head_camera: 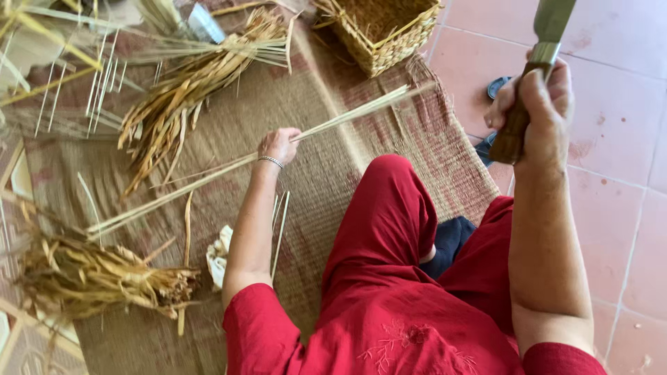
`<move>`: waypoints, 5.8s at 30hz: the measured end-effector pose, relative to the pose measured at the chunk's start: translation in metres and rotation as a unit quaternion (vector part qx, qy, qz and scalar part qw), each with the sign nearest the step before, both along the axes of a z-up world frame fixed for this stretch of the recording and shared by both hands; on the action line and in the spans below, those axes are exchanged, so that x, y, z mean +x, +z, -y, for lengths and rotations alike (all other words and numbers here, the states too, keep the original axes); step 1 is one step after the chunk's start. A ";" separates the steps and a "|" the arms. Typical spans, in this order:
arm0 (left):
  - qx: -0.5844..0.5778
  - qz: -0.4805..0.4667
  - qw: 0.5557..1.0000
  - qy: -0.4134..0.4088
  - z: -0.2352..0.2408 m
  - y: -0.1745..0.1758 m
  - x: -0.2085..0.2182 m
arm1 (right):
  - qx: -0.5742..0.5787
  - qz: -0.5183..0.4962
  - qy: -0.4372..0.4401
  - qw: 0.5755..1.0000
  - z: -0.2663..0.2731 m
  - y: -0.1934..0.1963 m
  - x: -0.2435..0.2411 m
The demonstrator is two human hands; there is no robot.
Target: The person sits on a mat and uses a large knife to shave thin strips of bamboo. They hold the bamboo in one hand and the knife in the other, carefully scraping the surface to create fine strands.
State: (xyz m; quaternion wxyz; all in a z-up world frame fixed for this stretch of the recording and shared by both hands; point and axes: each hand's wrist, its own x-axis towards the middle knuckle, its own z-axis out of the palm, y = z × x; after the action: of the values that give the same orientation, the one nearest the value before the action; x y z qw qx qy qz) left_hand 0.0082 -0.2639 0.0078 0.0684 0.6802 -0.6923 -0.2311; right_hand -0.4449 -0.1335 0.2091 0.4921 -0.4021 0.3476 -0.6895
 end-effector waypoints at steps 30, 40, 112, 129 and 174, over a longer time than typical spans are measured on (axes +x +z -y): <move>-0.276 -0.142 0.903 -0.299 -0.049 0.121 -0.144 | 0.078 0.042 -0.259 0.962 -0.073 -0.048 -0.050; -0.212 -0.366 0.817 -0.393 -0.119 0.159 -0.318 | 0.085 0.098 -0.183 0.975 -0.094 -0.078 -0.028; 0.036 -0.499 0.694 -0.517 -0.178 0.228 -0.374 | -0.040 0.334 0.141 0.931 -0.248 -0.030 -0.040; 0.022 -0.488 0.681 -0.546 -0.172 0.231 -0.371 | -0.026 0.285 0.089 0.954 -0.243 -0.022 -0.029; 0.221 -0.863 0.394 0.226 -0.024 0.089 -0.301 | -0.101 0.349 0.030 0.931 -0.220 -0.063 -0.111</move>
State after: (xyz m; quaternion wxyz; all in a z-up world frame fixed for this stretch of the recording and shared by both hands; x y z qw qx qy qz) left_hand -0.2926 -0.2400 0.0967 0.5263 0.2398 -0.0088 -0.8157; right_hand -0.5557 0.0864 0.1462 0.5600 -0.1941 0.0704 -0.8023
